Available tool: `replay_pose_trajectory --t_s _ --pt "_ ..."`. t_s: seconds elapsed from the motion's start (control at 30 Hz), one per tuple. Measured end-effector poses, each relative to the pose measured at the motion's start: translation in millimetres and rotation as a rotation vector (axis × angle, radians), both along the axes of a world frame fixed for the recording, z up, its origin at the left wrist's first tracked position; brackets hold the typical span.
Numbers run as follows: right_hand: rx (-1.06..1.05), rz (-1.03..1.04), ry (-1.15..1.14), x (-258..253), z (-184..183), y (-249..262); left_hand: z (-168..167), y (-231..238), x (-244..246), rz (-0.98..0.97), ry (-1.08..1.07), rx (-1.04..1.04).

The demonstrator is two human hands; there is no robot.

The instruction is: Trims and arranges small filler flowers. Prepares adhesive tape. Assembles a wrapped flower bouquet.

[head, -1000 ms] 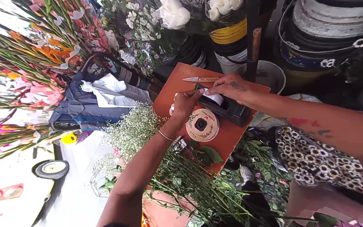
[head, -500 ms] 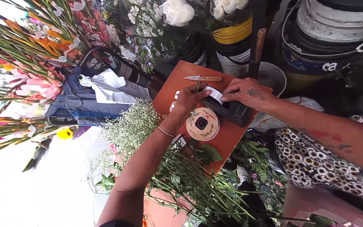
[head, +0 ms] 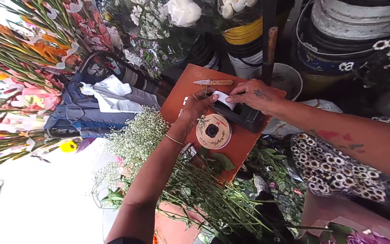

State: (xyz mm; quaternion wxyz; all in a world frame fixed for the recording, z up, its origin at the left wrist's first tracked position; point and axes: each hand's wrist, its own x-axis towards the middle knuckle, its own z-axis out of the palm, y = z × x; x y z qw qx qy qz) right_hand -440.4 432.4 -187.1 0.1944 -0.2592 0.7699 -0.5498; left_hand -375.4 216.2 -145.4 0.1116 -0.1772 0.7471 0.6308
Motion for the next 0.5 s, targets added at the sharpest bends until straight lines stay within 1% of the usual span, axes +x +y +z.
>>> replay_pose_trajectory --t_s 0.07,0.17,0.3,0.4,0.5 --pt "0.052 -0.014 -0.051 -3.1 2.9 -1.9 -2.1 -1.4 -1.1 -0.008 0.015 0.026" --pt "0.164 0.001 -0.154 -8.7 11.4 -2.7 -1.6 1.1 0.3 -0.013 0.025 0.000" --pt "0.191 -0.006 -0.247 -9.6 17.5 -8.8 0.7 2.9 0.9 -0.004 0.024 -0.029" --pt "0.165 -0.014 -0.248 -9.7 14.8 -10.1 0.5 1.8 0.7 0.004 0.013 -0.004" --pt "0.047 0.017 -0.253 -11.9 7.1 -3.7 2.5 4.1 1.3 -0.001 0.007 -0.002"
